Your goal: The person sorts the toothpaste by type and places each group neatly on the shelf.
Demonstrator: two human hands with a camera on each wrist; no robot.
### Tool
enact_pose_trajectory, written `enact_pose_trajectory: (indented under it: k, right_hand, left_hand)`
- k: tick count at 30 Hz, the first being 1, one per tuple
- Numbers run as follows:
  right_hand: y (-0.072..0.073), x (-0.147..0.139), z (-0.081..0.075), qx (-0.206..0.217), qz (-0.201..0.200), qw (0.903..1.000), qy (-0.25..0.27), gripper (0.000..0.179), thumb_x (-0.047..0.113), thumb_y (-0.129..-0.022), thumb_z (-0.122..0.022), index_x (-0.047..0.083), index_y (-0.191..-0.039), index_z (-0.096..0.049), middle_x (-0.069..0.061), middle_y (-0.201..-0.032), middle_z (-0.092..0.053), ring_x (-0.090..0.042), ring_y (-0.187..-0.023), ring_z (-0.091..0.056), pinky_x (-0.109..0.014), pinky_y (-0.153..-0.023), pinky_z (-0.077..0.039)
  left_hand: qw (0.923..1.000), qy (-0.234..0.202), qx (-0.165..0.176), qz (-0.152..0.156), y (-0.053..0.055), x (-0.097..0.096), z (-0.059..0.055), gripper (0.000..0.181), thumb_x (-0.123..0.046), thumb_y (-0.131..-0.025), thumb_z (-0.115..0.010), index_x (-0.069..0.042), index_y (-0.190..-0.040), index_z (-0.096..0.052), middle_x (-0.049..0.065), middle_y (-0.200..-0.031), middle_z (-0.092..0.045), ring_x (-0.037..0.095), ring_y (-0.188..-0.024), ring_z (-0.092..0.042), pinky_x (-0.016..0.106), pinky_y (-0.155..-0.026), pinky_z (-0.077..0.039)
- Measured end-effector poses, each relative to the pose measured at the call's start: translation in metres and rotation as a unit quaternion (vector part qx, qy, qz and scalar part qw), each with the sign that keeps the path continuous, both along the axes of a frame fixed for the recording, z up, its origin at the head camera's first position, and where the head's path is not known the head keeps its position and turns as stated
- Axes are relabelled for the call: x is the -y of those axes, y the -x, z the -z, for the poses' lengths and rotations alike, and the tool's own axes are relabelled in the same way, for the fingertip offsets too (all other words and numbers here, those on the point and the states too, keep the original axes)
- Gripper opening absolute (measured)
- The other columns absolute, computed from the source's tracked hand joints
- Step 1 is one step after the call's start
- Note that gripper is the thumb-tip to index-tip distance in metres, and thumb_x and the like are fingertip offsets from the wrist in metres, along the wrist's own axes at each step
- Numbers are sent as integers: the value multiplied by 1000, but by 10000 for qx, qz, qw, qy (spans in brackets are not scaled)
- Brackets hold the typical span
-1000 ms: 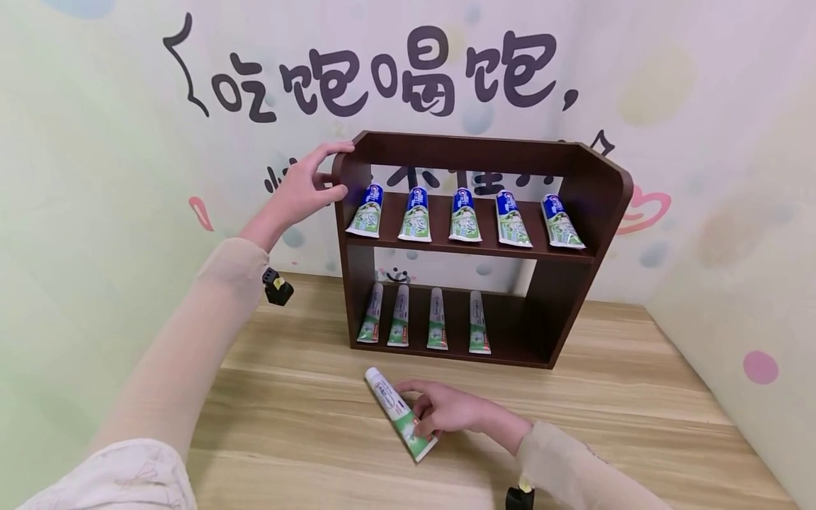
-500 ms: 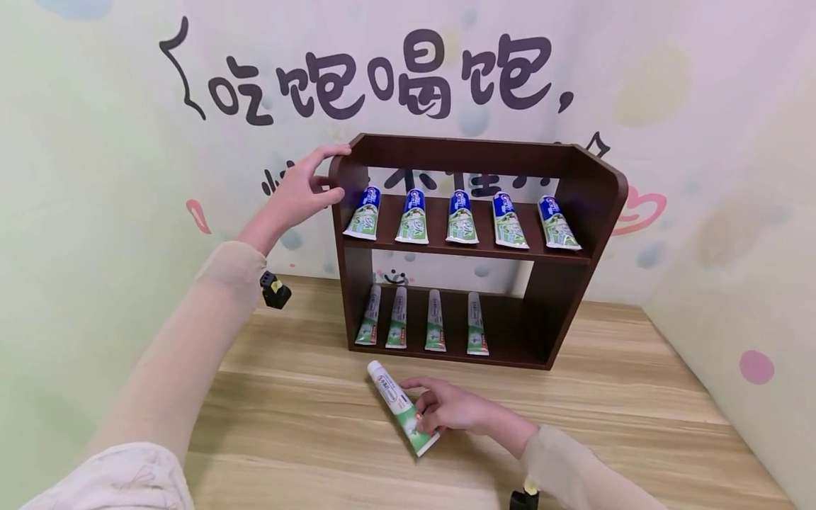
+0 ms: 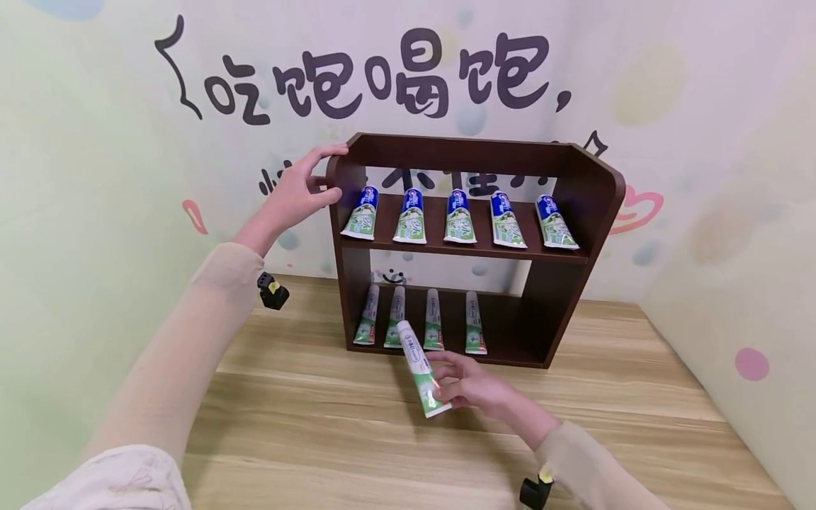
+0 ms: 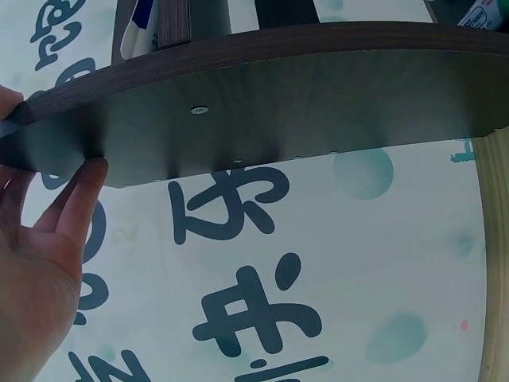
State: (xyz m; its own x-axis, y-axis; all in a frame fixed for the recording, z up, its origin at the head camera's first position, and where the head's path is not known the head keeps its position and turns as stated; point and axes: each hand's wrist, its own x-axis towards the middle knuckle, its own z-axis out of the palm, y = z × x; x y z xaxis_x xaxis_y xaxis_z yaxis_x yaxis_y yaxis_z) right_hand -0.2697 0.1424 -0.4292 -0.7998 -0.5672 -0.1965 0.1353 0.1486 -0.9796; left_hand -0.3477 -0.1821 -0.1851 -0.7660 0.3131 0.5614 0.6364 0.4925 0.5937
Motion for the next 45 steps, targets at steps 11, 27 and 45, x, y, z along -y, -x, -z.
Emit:
enact_pose_trajectory:
  k: [11,27,45]
  right_hand:
    - [13,-23,-17,-151,255,9994,190,80,-3,-85,-63,5,-154,-24,-7,-114,-60,-14,-90,-65,-25,-73,-57]
    - [28,-60,-25,-495,1436,9884,18,76,-2,-90,-62,8,-155,-23,-2,-113,-59,-11,-84,-61,-21,-67,-51]
    - [53,-90,-1,-522,2657,9623,270,75,-9,-91,-52,4,-157,-18,5,-98,-53,-2,-73,-52,-16,-62,-41]
  left_hand:
    - [10000,-33,-25,41,-3,-1,-2,56,1,-90,-57,-6,-144,-44,9,-157,-40,36,-121,-61,43,-106,-52]
    - [10000,-42,43,25,-6,-2,-3,56,0,-91,-56,-6,-145,-43,10,-158,-39,38,-119,-61,51,-107,-49]
    - [9999,-105,29,91,-3,-2,0,57,1,-91,-56,-6,-145,-43,9,-158,-38,38,-120,-61,53,-108,-48]
